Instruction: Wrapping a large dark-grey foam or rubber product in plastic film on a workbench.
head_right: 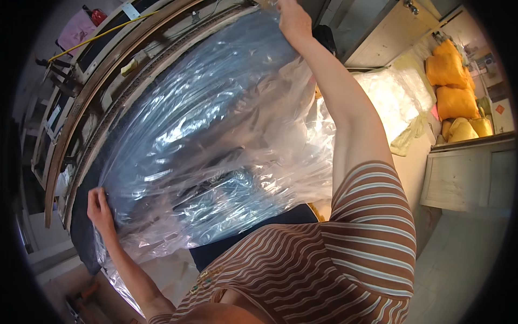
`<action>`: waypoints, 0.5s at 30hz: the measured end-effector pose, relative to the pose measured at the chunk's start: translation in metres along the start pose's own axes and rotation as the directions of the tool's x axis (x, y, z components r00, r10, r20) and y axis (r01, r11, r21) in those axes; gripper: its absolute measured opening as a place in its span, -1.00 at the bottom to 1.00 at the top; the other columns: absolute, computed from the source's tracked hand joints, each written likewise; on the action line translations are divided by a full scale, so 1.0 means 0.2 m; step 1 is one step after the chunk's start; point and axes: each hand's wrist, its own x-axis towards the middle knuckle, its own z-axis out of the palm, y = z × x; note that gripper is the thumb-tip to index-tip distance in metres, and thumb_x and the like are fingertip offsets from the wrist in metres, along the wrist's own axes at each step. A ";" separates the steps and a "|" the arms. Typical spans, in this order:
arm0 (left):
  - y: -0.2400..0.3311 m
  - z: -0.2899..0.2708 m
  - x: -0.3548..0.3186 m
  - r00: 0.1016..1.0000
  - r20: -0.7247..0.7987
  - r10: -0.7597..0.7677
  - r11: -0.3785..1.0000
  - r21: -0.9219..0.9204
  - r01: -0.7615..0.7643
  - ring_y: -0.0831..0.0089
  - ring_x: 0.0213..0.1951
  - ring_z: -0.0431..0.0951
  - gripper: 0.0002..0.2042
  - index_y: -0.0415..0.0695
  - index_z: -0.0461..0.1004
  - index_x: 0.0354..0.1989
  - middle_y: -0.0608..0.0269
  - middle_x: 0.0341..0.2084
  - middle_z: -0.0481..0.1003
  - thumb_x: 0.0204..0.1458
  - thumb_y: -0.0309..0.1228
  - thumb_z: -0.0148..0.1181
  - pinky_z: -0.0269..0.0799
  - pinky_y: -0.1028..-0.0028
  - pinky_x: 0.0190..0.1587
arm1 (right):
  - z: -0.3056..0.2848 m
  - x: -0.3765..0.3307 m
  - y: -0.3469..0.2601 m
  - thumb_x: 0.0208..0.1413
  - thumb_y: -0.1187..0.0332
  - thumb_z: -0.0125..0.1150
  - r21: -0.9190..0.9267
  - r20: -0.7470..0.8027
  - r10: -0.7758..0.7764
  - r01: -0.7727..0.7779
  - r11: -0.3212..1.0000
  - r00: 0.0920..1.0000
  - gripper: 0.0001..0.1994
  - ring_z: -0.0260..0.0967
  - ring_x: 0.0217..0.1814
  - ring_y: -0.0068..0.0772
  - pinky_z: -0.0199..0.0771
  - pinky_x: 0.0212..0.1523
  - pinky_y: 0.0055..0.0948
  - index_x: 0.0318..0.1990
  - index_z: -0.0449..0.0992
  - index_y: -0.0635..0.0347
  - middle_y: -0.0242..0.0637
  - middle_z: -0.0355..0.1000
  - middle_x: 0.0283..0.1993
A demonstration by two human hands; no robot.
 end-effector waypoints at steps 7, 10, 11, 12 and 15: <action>-0.47 -0.60 -0.36 0.964 -0.266 -0.026 0.990 0.128 0.063 0.59 -0.34 0.36 -0.88 -0.32 0.41 -0.32 0.32 -0.42 0.44 0.11 -0.48 0.06 0.30 0.62 -0.19 | -0.19 -0.30 -0.40 0.00 0.48 0.02 0.268 0.266 -0.290 0.219 0.938 0.919 -0.75 0.31 -0.27 -0.08 0.32 -0.30 -0.24 -0.12 0.42 0.02 -0.22 0.25 -0.31; -0.43 -0.66 -0.49 0.957 -0.289 0.034 0.969 0.243 0.039 0.54 -0.37 0.37 -0.87 -0.33 0.41 -0.32 0.26 -0.45 0.43 0.11 -0.47 0.07 0.31 0.60 -0.20 | -0.18 -0.31 -0.40 0.02 0.46 0.02 0.251 0.303 -0.340 0.270 0.930 0.890 -0.69 0.32 -0.26 -0.12 0.31 -0.28 -0.24 -0.05 0.42 -0.02 -0.22 0.26 -0.31; -0.40 -0.67 -0.52 0.955 -0.294 0.042 0.961 0.272 0.041 0.53 -0.38 0.37 -0.87 -0.33 0.41 -0.32 0.24 -0.46 0.42 0.11 -0.47 0.07 0.31 0.59 -0.21 | -0.18 -0.30 -0.40 0.02 0.44 0.02 0.221 0.321 -0.345 0.284 0.933 0.882 -0.68 0.32 -0.26 -0.13 0.31 -0.27 -0.24 -0.02 0.42 -0.03 -0.21 0.26 -0.31; -0.37 -0.66 -0.56 0.947 -0.313 0.067 0.956 0.292 0.029 0.51 -0.40 0.36 -0.88 -0.32 0.40 -0.33 0.23 -0.49 0.41 0.09 -0.49 0.09 0.31 0.58 -0.22 | -0.17 -0.29 -0.41 0.02 0.44 0.02 0.226 0.315 -0.350 0.288 0.930 0.882 -0.68 0.32 -0.26 -0.13 0.31 -0.27 -0.24 -0.02 0.42 -0.03 -0.21 0.26 -0.31; -0.30 -0.67 -0.66 0.934 -0.345 0.089 0.960 0.281 0.013 0.50 -0.40 0.36 -0.90 -0.32 0.40 -0.33 0.24 -0.49 0.40 0.07 -0.51 0.11 0.30 0.57 -0.24 | -0.15 -0.25 -0.47 0.02 0.29 0.05 0.188 0.325 -0.322 0.273 0.943 0.889 -0.74 0.35 -0.20 -0.13 0.36 -0.23 -0.21 -0.10 0.48 0.02 -0.23 0.31 -0.31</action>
